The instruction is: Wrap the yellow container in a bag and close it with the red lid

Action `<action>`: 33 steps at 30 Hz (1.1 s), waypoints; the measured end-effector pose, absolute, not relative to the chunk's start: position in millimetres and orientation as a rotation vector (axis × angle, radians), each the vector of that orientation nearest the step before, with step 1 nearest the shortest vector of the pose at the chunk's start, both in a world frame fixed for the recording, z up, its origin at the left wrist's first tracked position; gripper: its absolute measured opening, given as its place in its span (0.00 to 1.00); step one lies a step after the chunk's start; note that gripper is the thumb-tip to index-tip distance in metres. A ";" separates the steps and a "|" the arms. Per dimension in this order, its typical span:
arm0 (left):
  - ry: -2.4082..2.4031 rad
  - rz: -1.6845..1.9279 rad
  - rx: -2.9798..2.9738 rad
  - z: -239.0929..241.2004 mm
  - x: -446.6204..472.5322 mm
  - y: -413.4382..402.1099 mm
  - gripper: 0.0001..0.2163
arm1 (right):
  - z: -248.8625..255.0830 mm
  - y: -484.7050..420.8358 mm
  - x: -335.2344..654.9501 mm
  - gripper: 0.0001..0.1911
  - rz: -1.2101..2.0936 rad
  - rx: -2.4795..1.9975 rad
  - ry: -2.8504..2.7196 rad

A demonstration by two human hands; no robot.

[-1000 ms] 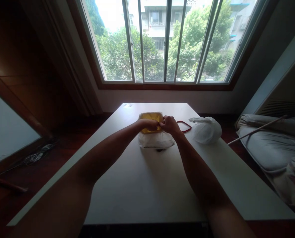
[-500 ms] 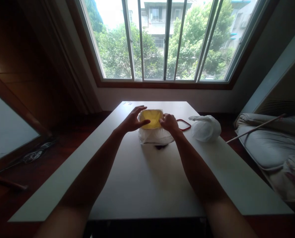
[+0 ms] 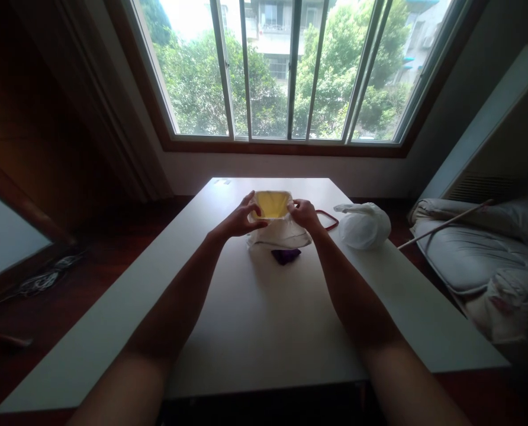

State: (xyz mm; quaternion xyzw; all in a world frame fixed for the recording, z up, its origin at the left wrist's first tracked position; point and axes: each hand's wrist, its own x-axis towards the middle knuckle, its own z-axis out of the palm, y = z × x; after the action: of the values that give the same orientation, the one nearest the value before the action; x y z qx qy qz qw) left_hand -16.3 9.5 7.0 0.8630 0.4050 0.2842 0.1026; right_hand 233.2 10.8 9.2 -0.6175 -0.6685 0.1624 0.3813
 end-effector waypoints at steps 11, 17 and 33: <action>1.183 0.966 2.482 -3.8 -15.2 16.2 0.20 | 16.9 2.9 241.2 0.43 0.625 -1.414 -1.777; 1.191 0.966 2.454 -7.6 -16.9 20.8 0.20 | 14.2 3.5 250.2 0.60 0.820 -1.329 -1.919; 1.303 0.967 2.459 -1.0 -27.7 23.0 0.25 | -0.7 15.1 264.2 0.58 0.658 -1.388 -1.980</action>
State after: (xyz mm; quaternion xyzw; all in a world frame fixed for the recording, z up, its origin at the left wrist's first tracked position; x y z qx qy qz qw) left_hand -27.7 23.0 -1.0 0.8306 0.4403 0.3268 0.0974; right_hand 264.2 15.1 -0.7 -0.5262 -0.7505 0.2496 0.3124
